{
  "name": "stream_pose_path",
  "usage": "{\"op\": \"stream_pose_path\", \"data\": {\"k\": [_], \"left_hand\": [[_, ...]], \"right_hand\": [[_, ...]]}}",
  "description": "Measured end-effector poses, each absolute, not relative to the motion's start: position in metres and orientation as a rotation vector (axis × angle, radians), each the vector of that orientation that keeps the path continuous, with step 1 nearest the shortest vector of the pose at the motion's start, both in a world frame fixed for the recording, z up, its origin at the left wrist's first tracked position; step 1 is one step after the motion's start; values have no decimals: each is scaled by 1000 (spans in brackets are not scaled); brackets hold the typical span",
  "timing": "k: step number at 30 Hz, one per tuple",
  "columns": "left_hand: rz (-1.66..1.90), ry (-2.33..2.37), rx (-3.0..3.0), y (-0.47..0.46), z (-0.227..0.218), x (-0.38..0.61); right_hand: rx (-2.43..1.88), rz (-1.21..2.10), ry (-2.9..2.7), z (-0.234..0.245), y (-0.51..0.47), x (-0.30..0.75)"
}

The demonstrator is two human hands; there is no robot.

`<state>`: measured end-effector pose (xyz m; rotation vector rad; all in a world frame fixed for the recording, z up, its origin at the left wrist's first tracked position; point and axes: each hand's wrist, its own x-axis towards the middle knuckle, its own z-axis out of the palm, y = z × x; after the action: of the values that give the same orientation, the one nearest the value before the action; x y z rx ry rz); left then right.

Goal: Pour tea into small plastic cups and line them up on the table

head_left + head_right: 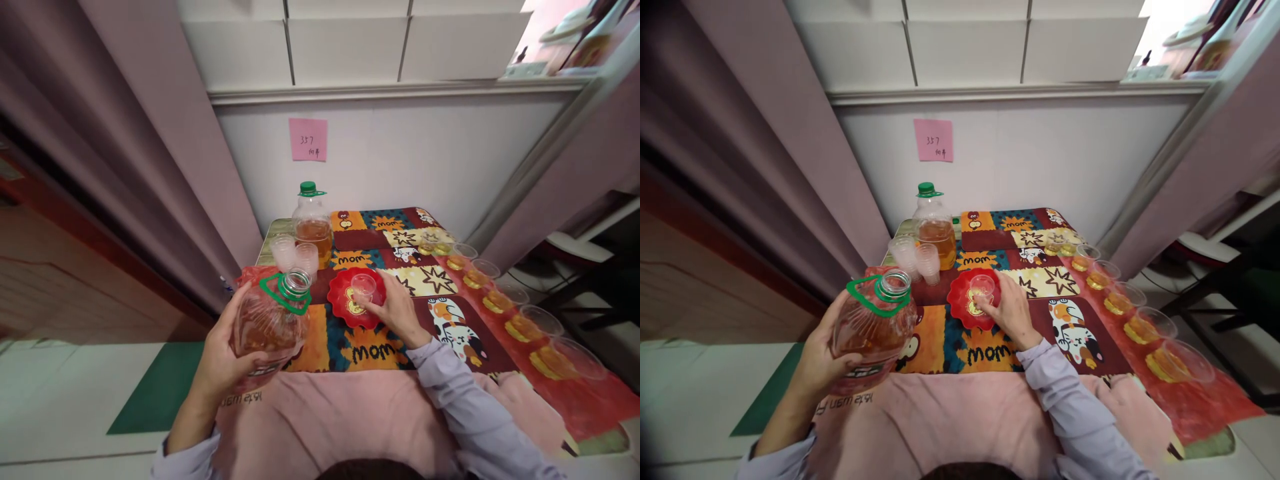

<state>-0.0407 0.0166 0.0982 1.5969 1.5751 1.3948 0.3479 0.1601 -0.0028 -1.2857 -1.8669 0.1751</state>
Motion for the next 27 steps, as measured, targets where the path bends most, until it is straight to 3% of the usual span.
{"op": "stream_pose_path", "data": {"k": [6,8,12,15,20,27], "left_hand": [[1380,1558,1624,20,102,-31],[1393,1553,1601,20,105,-27],[1374,1529,1571,19,111,-18],[1386,1546,1583,18,115,-13],[1368,1628,1696,20,114,-7],[1170,1757,1845,24,115,7]], "right_hand": [[-1112,206,-1546,4,128,324],[-1006,497,-1531,9,107,306],[-710,1408,-1394,13,74,252],[-532,1772,-1212,17,67,215],[-341,1914,-1194,23,77,195],[-389,1889,-1186,16,83,209]]}}
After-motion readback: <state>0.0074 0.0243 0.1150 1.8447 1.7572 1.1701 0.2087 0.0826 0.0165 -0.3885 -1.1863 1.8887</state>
